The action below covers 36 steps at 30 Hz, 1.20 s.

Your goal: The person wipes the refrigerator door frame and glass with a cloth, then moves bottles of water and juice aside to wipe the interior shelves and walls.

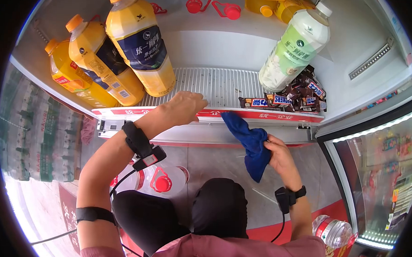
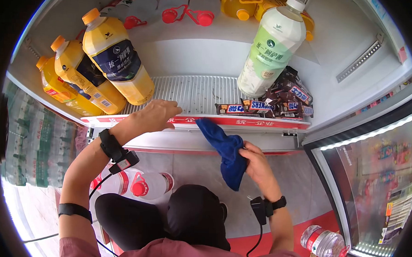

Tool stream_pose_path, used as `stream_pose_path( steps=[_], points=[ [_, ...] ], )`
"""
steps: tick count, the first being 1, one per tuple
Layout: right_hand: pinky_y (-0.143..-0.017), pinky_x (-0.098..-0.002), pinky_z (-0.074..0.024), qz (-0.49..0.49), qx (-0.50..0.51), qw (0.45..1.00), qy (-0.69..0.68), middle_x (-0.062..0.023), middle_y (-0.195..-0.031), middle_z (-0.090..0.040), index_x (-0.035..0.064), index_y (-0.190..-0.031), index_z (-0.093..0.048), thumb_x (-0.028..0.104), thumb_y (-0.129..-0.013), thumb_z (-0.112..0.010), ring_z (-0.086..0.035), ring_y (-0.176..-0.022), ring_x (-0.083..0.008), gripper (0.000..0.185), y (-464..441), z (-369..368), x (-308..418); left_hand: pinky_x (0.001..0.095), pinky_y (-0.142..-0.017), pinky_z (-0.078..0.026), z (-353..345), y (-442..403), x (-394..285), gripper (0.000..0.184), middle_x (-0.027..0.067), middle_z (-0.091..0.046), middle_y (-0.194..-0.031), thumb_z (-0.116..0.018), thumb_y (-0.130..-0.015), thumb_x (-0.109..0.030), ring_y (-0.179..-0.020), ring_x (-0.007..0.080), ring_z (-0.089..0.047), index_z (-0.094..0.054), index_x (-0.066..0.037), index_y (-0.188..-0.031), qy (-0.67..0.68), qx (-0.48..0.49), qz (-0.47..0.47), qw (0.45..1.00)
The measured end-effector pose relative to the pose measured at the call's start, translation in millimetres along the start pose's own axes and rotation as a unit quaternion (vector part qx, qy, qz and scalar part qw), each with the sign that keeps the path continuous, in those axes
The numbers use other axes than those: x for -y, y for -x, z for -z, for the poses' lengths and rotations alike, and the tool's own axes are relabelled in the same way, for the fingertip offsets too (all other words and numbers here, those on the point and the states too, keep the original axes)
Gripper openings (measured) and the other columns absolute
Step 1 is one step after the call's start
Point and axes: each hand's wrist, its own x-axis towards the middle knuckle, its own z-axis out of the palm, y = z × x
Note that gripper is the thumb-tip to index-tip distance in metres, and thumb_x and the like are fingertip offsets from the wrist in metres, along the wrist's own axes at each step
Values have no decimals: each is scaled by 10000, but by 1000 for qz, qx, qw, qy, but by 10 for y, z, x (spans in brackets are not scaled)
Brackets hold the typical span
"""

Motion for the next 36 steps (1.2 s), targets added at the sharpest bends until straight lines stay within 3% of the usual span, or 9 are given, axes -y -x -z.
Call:
stream_pose_path(
  steps=[2,5,6,8,10,24,28,30,36],
  points=[
    [-906,-289,-407,-20,-47,995,-91,-84,-1024,-577,-22,-1120,-485,48,-826,-474,-551,-976,-173,302,-73,117,-185,399,-677,-452,8,-22,26,266,119,-564,-791,-704,-690,-176,-769,306,-581,-572,-17,-857,-7,2,-13,1000],
    [-834,-297,-425,236,-147,958,-64,-65,-1031,-545,-4,-1142,-455,20,-814,-482,-526,-957,-158,329,-393,101,-536,400,-650,-443,2,-27,25,195,113,-555,-739,-695,-686,-132,-727,310,-575,-560,-17,-768,-7,-4,-27,1000],
    [-828,-327,-417,244,-218,941,83,-114,-1053,-530,-12,-1147,-458,40,-800,-524,-521,-953,-214,357,-491,25,-661,400,-637,-439,3,-33,24,177,112,-549,-714,-693,-682,-113,-705,313,-571,-552,-17,-730,-1,-18,-26,1000],
    [-839,-339,-409,379,-279,757,453,-150,-1050,-516,-10,-1110,-493,43,-782,-539,-520,-955,-270,336,-587,-212,-758,401,-627,-437,11,-23,-4,176,117,-547,-712,-695,-675,-106,-697,318,-568,-552,-15,-723,1,-24,-21,999],
    [-811,-359,-421,399,-227,664,590,-177,-1083,-487,-20,-1085,-520,79,-755,-580,-505,-943,-326,349,-622,-409,-834,403,-618,-436,13,-29,-18,176,123,-545,-709,-696,-669,-99,-690,323,-566,-551,-13,-716,4,-29,-14,999],
    [-715,-381,-430,406,-222,686,561,-117,-926,-520,14,-1014,-545,63,-792,-566,-514,-842,-318,228,-683,-299,-800,388,-609,-449,-216,-94,-116,225,121,-541,-738,-673,-697,-152,-677,287,-569,-538,-2,-795,-118,-44,7,992],
    [-719,-340,-451,330,-237,810,424,-129,-949,-577,-1,-1006,-540,72,-837,-539,-564,-867,-294,184,-516,-163,-672,383,-618,-457,-130,-79,-94,209,137,-528,-727,-655,-709,-130,-663,298,-556,-524,7,-796,-91,-24,-24,995],
    [-778,-332,-460,214,-173,959,-65,-113,-992,-591,5,-1041,-538,52,-856,-498,-570,-918,-259,195,-452,47,-643,373,-630,-460,-117,-74,-87,207,141,-529,-736,-644,-706,-123,-680,297,-556,-518,8,-806,-106,-20,-39,993],
    [-907,-388,-426,167,-156,865,-446,-139,-1102,-575,-1,-1106,-505,221,-884,-441,-541,-1046,-267,320,26,530,-347,359,-602,-480,-127,-105,-114,88,136,-551,-670,-576,-666,-54,-624,276,-571,-529,4,-712,-142,-59,-73,985]
  ],
)
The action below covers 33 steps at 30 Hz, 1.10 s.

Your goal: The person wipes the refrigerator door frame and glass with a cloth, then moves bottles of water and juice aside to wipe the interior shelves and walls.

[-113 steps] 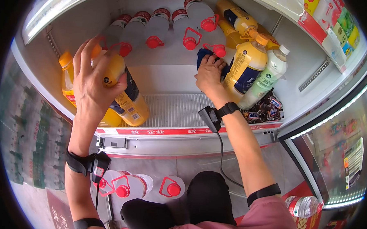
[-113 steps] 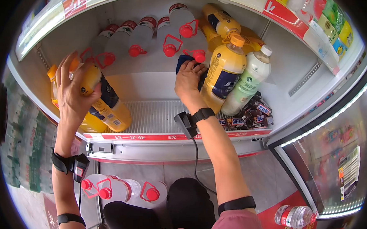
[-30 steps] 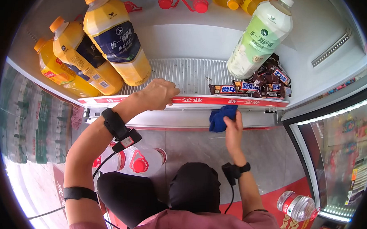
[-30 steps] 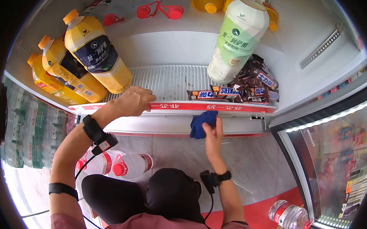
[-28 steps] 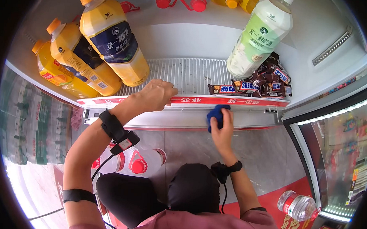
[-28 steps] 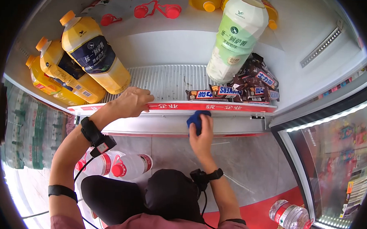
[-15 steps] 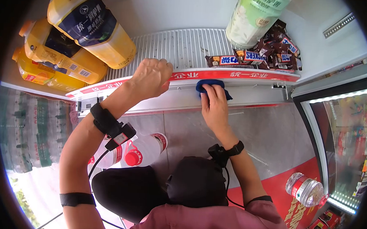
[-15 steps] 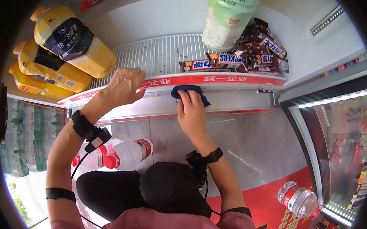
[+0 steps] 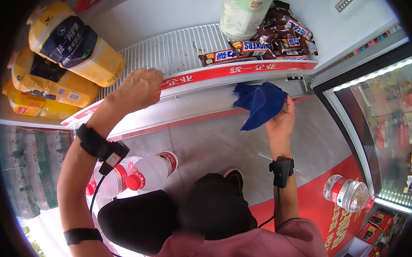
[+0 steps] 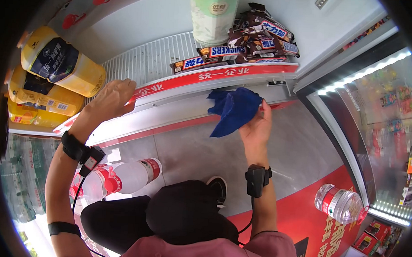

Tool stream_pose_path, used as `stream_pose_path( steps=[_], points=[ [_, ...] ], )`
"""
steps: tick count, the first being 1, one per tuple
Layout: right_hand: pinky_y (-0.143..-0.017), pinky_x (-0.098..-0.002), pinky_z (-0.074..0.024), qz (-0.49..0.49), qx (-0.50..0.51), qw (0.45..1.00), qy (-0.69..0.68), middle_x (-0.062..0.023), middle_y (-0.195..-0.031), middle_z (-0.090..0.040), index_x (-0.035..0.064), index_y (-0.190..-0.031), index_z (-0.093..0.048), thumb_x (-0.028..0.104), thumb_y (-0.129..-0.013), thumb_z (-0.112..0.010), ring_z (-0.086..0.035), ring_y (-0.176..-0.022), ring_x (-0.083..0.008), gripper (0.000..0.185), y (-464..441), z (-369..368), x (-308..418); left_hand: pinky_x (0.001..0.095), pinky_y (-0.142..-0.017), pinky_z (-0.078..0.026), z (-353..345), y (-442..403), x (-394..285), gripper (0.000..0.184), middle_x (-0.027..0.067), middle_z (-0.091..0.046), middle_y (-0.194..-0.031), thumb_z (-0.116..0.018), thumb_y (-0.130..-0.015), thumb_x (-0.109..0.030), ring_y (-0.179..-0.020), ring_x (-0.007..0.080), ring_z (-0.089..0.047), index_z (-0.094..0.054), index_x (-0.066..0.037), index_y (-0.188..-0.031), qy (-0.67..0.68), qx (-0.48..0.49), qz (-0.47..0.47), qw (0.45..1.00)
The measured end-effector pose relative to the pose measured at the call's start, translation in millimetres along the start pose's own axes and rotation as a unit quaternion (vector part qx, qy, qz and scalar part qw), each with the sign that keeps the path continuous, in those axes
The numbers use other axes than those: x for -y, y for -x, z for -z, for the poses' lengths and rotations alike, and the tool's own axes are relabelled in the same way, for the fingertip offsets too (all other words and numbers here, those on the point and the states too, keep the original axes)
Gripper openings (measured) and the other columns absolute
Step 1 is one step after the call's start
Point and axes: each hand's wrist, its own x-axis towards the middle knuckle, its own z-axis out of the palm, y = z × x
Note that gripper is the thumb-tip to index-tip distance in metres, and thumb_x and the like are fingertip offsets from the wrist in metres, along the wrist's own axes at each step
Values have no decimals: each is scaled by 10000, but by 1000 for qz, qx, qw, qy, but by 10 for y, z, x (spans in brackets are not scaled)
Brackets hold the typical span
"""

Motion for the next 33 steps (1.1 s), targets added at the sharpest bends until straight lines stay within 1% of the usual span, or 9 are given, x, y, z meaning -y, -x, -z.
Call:
stream_pose_path(
  steps=[4,8,15,20,24,26,28,31,33],
  points=[
    [-890,-389,-406,262,-37,934,240,-104,-1095,-515,38,-1120,-444,177,-803,-568,-518,-1005,-265,367,-383,49,62,361,-620,-476,68,-34,-29,101,141,-557,-700,-592,-672,-53,-640,278,-566,-529,8,-723,4,27,-2,1000],
    [-853,-405,-381,473,-112,576,657,-249,-1049,-370,-62,-1059,-329,127,-774,-563,-421,-1007,-389,415,-662,-35,-718,377,-654,-453,59,-36,-15,187,147,-523,-728,-626,-698,-99,-684,293,-546,-500,9,-783,8,81,22,996],
    [-731,-433,-427,325,214,542,745,-242,-952,-428,-28,-1068,-397,59,-734,-585,-466,-877,-427,393,-263,-124,-1085,379,-651,-452,76,-43,-67,193,147,-522,-723,-639,-687,-88,-676,297,-550,-501,11,-778,17,79,43,996],
    [-789,-385,-436,409,135,424,796,-159,-980,-507,-5,-990,-554,42,-686,-561,-523,-912,-335,308,-234,22,-370,350,-590,-480,73,-46,-75,67,131,-534,-671,-561,-674,-35,-633,260,-578,-514,1,-707,-9,35,33,999],
    [-778,-402,-431,410,28,438,800,-179,-991,-515,-19,-977,-546,64,-722,-546,-520,-891,-378,268,-353,106,208,319,-537,-471,-41,-10,-57,53,104,-527,-656,-555,-680,-49,-595,224,-567,-517,-21,-704,-47,-2,15,999],
    [-772,-360,-444,385,21,452,805,-144,-986,-549,-11,-969,-560,65,-738,-550,-555,-878,-305,244,-351,162,424,315,-524,-469,-18,2,-67,54,90,-523,-652,-553,-679,-49,-589,214,-565,-523,-27,-718,-77,12,18,997],
    [-774,-303,-446,228,20,824,518,-87,-996,-563,7,-1017,-549,92,-772,-570,-555,-878,-192,261,-239,-107,513,358,-567,-476,-64,-8,-42,80,128,-528,-675,-555,-701,-74,-622,261,-574,-513,-9,-721,-19,56,49,997],
    [-808,-260,-426,280,48,854,435,-61,-1042,-536,15,-1101,-500,137,-801,-587,-516,-913,-120,335,72,-1000,388,360,-549,-479,-41,-20,-27,73,133,-533,-673,-551,-695,-63,-607,270,-579,-516,-4,-720,-5,57,46,997],
    [-854,-257,-394,326,95,785,518,-72,-1055,-522,3,-1172,-422,193,-802,-611,-502,-954,-133,456,40,-1450,367,358,-549,-481,-31,-16,-27,82,137,-539,-685,-559,-683,-53,-616,270,-586,-526,0,-736,3,73,29,997]
  ],
)
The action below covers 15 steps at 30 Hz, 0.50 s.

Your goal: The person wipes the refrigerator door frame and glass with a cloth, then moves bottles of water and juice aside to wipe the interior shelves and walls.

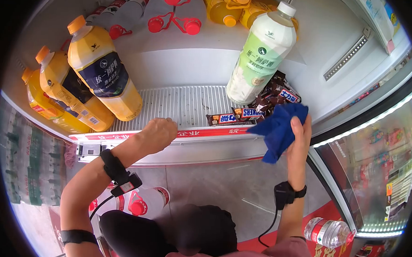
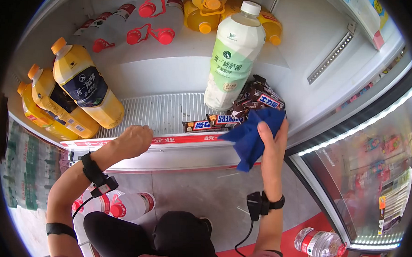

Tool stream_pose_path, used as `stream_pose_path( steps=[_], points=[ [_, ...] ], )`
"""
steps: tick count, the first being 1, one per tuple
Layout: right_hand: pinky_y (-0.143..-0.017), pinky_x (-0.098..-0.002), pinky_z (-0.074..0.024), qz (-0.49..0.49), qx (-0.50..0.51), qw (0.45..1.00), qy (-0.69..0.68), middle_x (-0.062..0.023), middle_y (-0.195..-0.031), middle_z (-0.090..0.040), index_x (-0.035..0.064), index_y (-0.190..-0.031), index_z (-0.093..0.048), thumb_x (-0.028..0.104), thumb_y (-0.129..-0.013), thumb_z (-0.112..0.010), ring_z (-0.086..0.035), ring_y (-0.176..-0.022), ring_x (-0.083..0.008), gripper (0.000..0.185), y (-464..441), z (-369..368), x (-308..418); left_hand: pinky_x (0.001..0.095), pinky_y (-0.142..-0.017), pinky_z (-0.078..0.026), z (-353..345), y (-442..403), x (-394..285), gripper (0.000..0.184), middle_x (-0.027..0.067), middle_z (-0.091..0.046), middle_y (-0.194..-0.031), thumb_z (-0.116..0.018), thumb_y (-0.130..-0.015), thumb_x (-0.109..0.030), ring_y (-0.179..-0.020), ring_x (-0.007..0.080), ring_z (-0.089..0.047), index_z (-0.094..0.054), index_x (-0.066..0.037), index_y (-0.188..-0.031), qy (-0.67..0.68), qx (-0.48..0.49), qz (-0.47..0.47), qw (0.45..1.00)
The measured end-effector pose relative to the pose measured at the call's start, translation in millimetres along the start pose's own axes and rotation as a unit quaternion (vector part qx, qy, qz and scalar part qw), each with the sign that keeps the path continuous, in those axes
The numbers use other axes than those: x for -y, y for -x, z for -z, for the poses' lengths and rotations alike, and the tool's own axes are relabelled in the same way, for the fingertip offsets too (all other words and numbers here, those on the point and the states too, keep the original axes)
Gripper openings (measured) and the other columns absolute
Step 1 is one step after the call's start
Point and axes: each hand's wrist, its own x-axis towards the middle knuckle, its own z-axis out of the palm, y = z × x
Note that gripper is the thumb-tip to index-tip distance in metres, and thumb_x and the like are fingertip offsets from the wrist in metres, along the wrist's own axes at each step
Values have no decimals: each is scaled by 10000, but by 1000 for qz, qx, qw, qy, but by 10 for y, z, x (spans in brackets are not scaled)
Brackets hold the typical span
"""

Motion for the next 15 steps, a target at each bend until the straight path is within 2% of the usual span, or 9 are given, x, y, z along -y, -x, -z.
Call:
stream_pose_path(
  steps=[1,3,5,8,10,12,15],
  points=[
    [-887,-267,-367,28,34,998,43,-85,-1079,-500,-3,-1185,-386,225,-772,-655,-484,-986,-145,543,-193,-42,4,358,-549,-481,5,3,-5,82,137,-539,-685,-559,-683,-53,-616,270,-586,-526,0,-736,-1,-4,1,1000],
    [-908,-318,-355,130,15,977,166,-171,-1127,-441,-62,-1173,-336,295,-663,-765,-439,-1045,-226,756,-572,-349,137,354,-554,-483,6,11,-22,78,136,-544,-695,-560,-680,-37,-634,277,-592,-529,6,-737,0,-7,9,1000],
    [-933,-329,-349,183,-9,948,260,-221,-1173,-397,-111,-1194,-256,336,-546,-833,-414,-1116,-279,976,-923,-640,38,358,-571,-485,-35,-1,-11,107,135,-547,-711,-573,-680,-47,-656,282,-595,-530,11,-759,12,5,19,1000],
    [-915,-330,-384,240,48,934,262,-220,-1144,-440,-125,-1177,-251,327,-528,-841,-464,-1084,-284,987,-1184,-854,-244,368,-626,-485,21,76,28,187,141,-548,-780,-609,-684,-77,-734,295,-593,-527,21,-820,49,22,38,998],
    [-861,-337,-435,182,28,968,172,-200,-1079,-500,-110,-1139,-288,269,-534,-843,-532,-992,-263,904,-1226,-919,-267,375,-664,-483,99,166,55,239,149,-547,-832,-631,-686,-98,-789,302,-588,-525,27,-860,74,21,52,996],
    [-838,-332,-448,185,45,970,148,-188,-1049,-519,-100,-1120,-303,240,-539,-841,-549,-954,-247,862,-1187,-976,-256,384,-744,-463,194,309,75,342,158,-519,-955,-668,-688,-141,-884,306,-559,-508,31,-937,134,16,35,990],
    [-806,-324,-464,181,51,976,111,-174,-1017,-539,-75,-1077,-334,173,-544,-838,-567,-913,-221,773,-1026,-1159,-227,385,-782,-446,339,478,106,375,156,-492,-1017,-672,-697,-137,-939,310,-534,-499,38,-980,161,16,31,986]
  ],
)
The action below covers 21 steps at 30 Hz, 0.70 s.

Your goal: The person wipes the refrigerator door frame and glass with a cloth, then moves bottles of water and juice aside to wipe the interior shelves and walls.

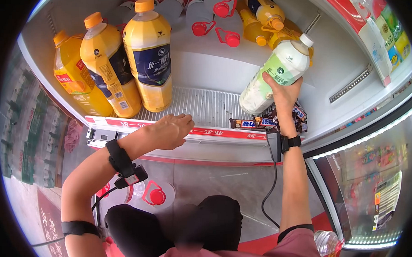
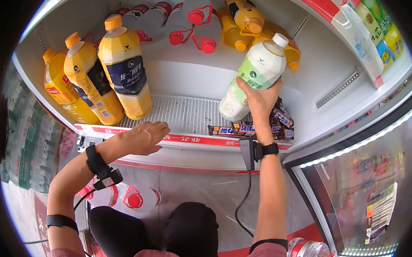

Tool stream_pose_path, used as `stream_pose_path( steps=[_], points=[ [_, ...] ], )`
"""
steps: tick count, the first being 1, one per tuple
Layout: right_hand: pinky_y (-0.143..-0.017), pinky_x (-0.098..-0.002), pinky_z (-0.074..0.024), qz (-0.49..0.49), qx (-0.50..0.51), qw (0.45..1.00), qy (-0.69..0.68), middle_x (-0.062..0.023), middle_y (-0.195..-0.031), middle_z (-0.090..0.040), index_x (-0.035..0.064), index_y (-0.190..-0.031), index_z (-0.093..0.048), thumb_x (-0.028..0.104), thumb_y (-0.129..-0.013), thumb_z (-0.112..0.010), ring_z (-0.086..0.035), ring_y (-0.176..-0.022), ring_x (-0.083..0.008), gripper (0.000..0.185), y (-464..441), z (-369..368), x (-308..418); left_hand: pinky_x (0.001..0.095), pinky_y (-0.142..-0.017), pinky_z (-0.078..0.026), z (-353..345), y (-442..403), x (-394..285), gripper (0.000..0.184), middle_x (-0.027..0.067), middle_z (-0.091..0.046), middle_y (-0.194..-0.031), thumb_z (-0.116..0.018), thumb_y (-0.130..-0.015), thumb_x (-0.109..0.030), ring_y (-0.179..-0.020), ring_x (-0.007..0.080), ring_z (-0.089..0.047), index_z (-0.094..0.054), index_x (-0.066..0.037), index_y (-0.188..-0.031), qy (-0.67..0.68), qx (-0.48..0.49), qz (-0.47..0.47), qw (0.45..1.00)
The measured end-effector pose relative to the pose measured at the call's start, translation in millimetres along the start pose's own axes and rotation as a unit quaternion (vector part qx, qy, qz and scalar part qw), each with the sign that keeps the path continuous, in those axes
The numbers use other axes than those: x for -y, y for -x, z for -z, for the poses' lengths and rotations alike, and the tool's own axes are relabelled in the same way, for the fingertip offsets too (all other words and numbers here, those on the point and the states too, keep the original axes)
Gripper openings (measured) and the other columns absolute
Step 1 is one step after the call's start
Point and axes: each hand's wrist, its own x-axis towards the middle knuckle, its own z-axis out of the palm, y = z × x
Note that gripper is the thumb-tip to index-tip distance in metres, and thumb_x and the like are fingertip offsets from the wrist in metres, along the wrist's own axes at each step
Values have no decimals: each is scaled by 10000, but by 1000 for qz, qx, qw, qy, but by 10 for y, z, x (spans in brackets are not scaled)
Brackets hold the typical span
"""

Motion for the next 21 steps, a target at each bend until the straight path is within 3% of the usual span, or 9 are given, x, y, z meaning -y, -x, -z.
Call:
stream_pose_path(
  steps=[5,6,9,12,14,16,18,20,21],
  points=[
    [-807,-346,-466,19,49,993,-102,-177,-1008,-551,-66,-1088,-332,205,-504,-854,-570,-909,-237,829,232,-708,194,380,-782,-445,-33,256,62,448,149,-496,-1011,-666,-679,-96,-948,297,-532,-482,53,-1059,4,-54,-9,999],
    [-773,-323,-494,73,37,995,-56,-150,-1003,-566,-45,-1089,-364,101,-566,-822,-588,-881,-203,711,302,-885,234,373,-770,-449,-32,295,71,456,145,-503,-996,-661,-672,-89,-955,281,-532,-482,56,-1066,1,-85,-25,996],
    [-819,-342,-469,75,49,991,-103,-172,-1048,-542,-47,-1099,-337,207,-492,-860,-563,-938,-235,841,468,-1404,469,379,-835,-433,6,424,81,550,159,-483,-1090,-680,-662,-67,-994,307,-513,-449,46,-1148,7,-61,8,998],
    [-807,-385,-465,62,16,998,0,-212,-1030,-532,-73,-1100,-333,243,-481,-845,-560,-944,-295,864,611,-1691,684,381,-834,-433,18,555,88,543,158,-482,-1086,-678,-661,-59,-994,309,-510,-455,30,-1147,-10,-73,30,997],
    [-853,-412,-412,20,47,996,-69,-247,-1098,-433,-90,-1164,-254,249,-459,-837,-482,-1009,-356,975,603,-1690,651,389,-818,-435,16,579,107,523,156,-485,-1055,-673,-658,-47,-979,315,-511,-462,21,-1132,-12,-83,16,996],
    [-879,-409,-397,49,63,995,-52,-261,-1102,-418,-122,-1179,-214,283,-465,-847,-463,-1033,-369,1037,578,-1659,605,388,-796,-444,-30,528,140,495,151,-488,-1012,-679,-649,-45,-950,310,-519,-476,24,-1096,-31,-60,35,997],
    [-932,-393,-359,72,89,993,-38,-268,-1137,-397,-153,-1194,-181,350,-495,-850,-419,-1107,-356,1090,530,-1516,551,389,-735,-458,-74,418,154,350,137,-506,-914,-643,-662,-32,-865,295,-545,-517,15,-986,-54,-83,19,995],
    [-972,-365,-320,-10,172,978,-117,-268,-1170,-387,-164,-1202,-176,429,-543,-825,-389,-1148,-328,1098,533,-1281,596,379,-661,-458,-72,331,176,214,120,-508,-809,-594,-675,-21,-765,278,-556,-536,4,-880,-102,-98,-1,990],
    [-969,-345,-323,14,130,988,-82,-254,-1207,-381,-154,-1214,-190,469,-615,-777,-401,-1145,-297,1045,528,-1222,393,372,-613,-450,-64,296,175,142,110,-502,-750,-552,-669,-5,-725,269,-555,-529,-9,-809,-109,-130,-16,985]
  ],
)
